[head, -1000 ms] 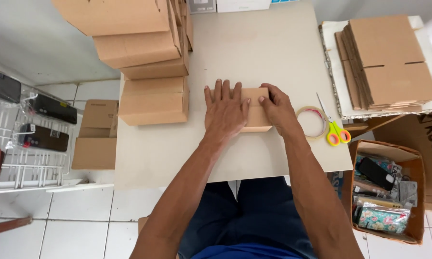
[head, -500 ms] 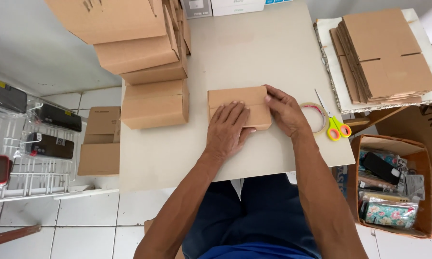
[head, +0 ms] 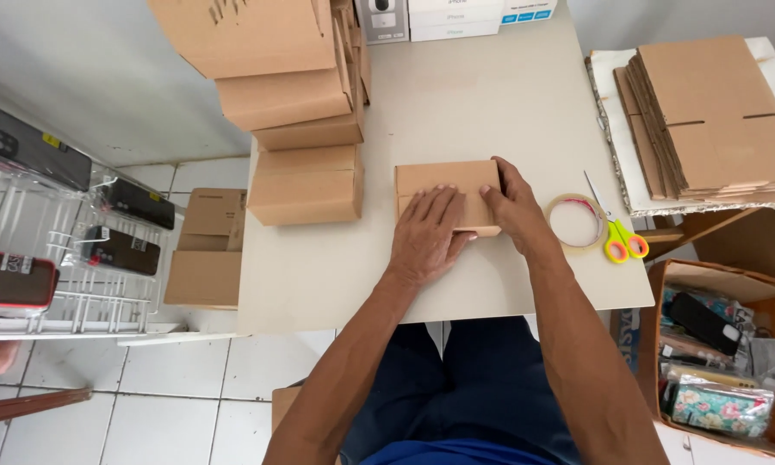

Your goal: Assembling small cardboard boxes by folding them into shape and securing the edges with adhesive tape.

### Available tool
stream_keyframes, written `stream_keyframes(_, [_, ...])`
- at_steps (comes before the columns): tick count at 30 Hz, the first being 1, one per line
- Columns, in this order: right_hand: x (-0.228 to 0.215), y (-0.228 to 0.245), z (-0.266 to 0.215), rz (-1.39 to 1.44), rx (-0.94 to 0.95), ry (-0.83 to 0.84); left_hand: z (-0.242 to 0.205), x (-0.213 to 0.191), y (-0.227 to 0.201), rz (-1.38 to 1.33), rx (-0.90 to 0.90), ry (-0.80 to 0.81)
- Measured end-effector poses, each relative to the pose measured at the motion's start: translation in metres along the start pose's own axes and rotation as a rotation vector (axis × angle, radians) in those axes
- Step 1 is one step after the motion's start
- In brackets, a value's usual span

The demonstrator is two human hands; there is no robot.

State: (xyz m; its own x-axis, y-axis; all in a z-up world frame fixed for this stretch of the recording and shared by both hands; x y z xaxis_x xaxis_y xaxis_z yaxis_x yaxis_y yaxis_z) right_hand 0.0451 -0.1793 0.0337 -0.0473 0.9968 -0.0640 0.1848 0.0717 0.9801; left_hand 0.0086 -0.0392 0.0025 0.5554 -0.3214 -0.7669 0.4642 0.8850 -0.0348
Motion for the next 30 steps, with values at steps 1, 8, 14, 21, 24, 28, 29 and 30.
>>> stream_keyframes(1, [0.001, -0.001, -0.003, 0.005, 0.0, -0.003, -0.001, -0.005, 0.002, 0.0, 0.005, 0.002])
stream_keyframes(8, [0.001, -0.003, -0.006, -0.052, -0.022, -0.019, -0.007, -0.024, 0.02, -0.094, -0.095, -0.011])
stream_keyframes(14, [0.002, -0.033, 0.015, -0.291, -0.066, -0.122, -0.005, -0.019, 0.025, -0.115, -0.204, 0.018])
stream_keyframes(21, [0.003, -0.031, 0.008, -0.14, -0.138, -0.28, -0.004, -0.015, 0.024, -0.115, -0.227, 0.051])
stream_keyframes(24, [0.002, -0.034, 0.007, -0.015, -0.15, -0.394, -0.006, -0.017, 0.024, -0.082, -0.219, 0.07])
stream_keyframes(28, [0.0, -0.054, 0.01, -0.034, -0.153, -0.462, -0.008, -0.018, 0.023, -0.084, -0.221, 0.103])
stream_keyframes(29, [0.0, -0.053, 0.011, -0.058, -0.204, -0.482, -0.007, -0.017, 0.023, -0.081, -0.225, 0.101])
stream_keyframes(30, [0.0, -0.052, 0.012, -0.082, -0.255, -0.501, -0.007, -0.017, 0.023, -0.078, -0.229, 0.099])
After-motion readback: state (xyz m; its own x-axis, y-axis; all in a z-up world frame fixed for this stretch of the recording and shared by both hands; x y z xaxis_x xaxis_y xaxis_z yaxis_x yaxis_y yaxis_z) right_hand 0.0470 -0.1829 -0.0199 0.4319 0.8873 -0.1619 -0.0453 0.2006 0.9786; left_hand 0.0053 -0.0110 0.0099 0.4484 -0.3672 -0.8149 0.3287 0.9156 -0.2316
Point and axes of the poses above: each hand's wrist, its own z-axis towards the middle knuckle, its own x-axis out of the palm, y = z × x, the point moved 6 cm from there along z, towards the middle knuckle, and after that the axes turned 10 degrees about z, right-handed, at the moved point
